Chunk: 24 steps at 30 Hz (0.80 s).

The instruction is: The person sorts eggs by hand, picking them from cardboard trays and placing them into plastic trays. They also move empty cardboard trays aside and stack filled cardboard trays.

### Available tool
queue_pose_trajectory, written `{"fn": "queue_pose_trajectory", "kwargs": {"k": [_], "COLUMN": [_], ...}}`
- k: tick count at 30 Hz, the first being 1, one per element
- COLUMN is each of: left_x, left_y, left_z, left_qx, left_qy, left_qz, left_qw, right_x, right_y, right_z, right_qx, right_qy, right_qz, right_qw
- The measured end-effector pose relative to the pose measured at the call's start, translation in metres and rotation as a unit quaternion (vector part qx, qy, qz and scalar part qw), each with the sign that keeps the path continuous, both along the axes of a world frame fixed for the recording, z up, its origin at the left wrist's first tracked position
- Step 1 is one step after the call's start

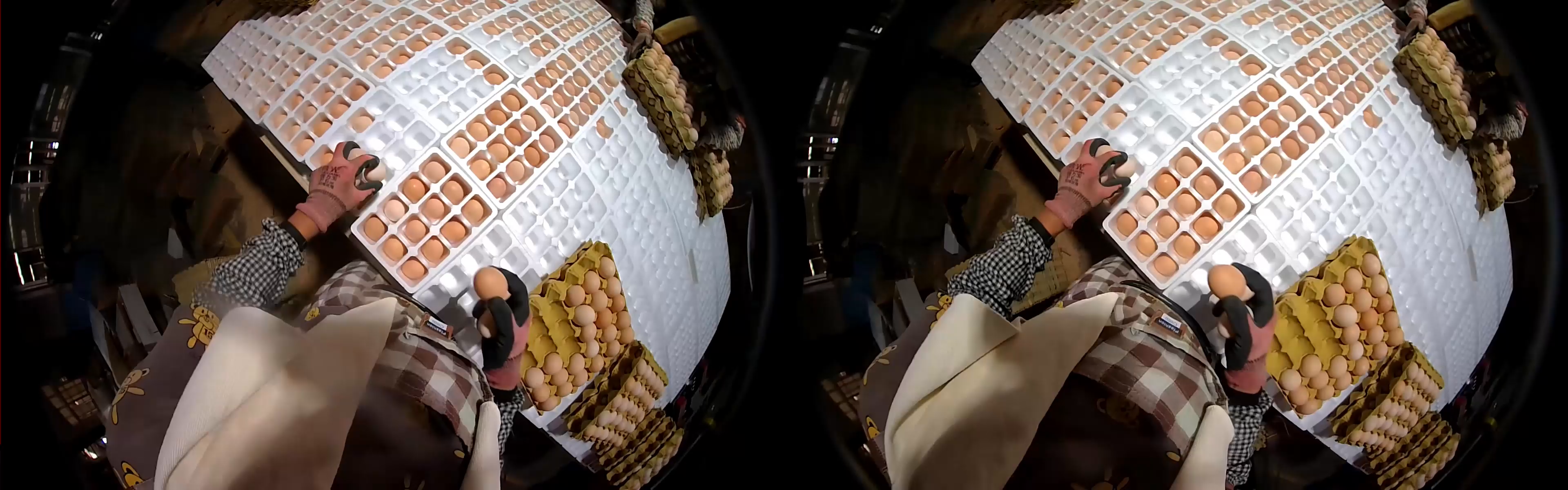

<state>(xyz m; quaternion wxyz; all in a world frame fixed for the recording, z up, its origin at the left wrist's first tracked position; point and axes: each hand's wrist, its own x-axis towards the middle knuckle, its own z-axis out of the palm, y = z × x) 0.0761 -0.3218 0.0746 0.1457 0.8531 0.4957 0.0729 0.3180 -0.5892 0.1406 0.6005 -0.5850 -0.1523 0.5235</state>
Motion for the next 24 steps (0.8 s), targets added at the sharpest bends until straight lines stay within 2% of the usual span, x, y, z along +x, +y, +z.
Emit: {"fn": "queue_pose_trajectory", "kwargs": {"k": [1, 3, 5, 7, 9, 10, 11, 12, 13, 14, 15, 17, 19, 20, 21, 23, 24], "left_x": [-0.009, -0.011, -0.012, -0.015, -0.023, -0.025, -0.024, -0.024, -0.031, -0.035, -0.040, -0.046, -0.048, -0.048, -0.048, -0.051, -0.050], "left_y": [0.012, 0.019, 0.032, 0.054, 0.058, 0.066, 0.074, 0.079, 0.086, 0.087, 0.086, 0.086, 0.084, 0.085, 0.085, 0.083, 0.082], "left_z": [-0.014, -0.014, -0.024, -0.034, -0.040, -0.039, -0.035, -0.023, -0.037, -0.044, -0.051, -0.062, -0.068, -0.069, -0.070, -0.075, -0.078], "left_qx": [-0.027, -0.036, -0.048, -0.058, -0.078, -0.062, -0.048, -0.051, -0.078, -0.002, 0.068, 0.041, 0.013, 0.018, 0.027, 0.027, 0.061], "left_qy": [0.017, 0.037, -0.032, -0.036, -0.040, -0.126, -0.211, -0.235, -0.232, -0.119, -0.002, 0.002, 0.008, 0.009, 0.010, 0.023, -0.051], "left_qz": [-0.034, -0.036, 0.000, -0.002, 0.010, -0.004, -0.019, -0.029, -0.019, -0.051, -0.086, -0.083, -0.076, -0.073, -0.069, -0.067, -0.021], "left_qw": [0.999, 0.998, 0.998, 0.998, 0.996, 0.990, 0.976, 0.970, 0.969, 0.992, 0.994, 0.996, 0.997, 0.997, 0.997, 0.997, 0.997], "right_x": [-0.006, -0.021, -0.035, -0.050, -0.062, -0.063, -0.062, -0.061, -0.059, -0.058, -0.055, -0.051, -0.053, -0.058, -0.064, -0.084, -0.085], "right_y": [0.028, 0.081, 0.136, 0.184, 0.224, 0.241, 0.248, 0.255, 0.260, 0.266, 0.275, 0.284, 0.295, 0.305, 0.317, 0.333, 0.336], "right_z": [-0.005, -0.030, -0.040, -0.043, -0.059, -0.072, -0.084, -0.094, -0.104, -0.104, -0.104, -0.097, -0.083, -0.093, -0.102, -0.109, -0.111], "right_qx": [-0.036, 0.007, 0.087, 0.076, -0.042, -0.112, -0.116, -0.079, -0.042, -0.039, -0.097, -0.107, -0.046, 0.031, 0.022, -0.115, -0.084], "right_qy": [0.011, -0.093, -0.347, -0.448, -0.572, -0.582, -0.583, -0.574, -0.562, -0.592, -0.594, -0.564, -0.481, -0.496, -0.553, -0.668, -0.687], "right_qz": [0.029, 0.040, 0.064, 0.072, 0.161, 0.232, 0.231, 0.207, 0.184, 0.186, 0.235, 0.216, 0.128, 0.080, 0.102, 0.254, 0.225], "right_qw": [0.999, 0.995, 0.932, 0.888, 0.803, 0.771, 0.770, 0.789, 0.805, 0.783, 0.763, 0.790, 0.866, 0.864, 0.827, 0.690, 0.686]}}
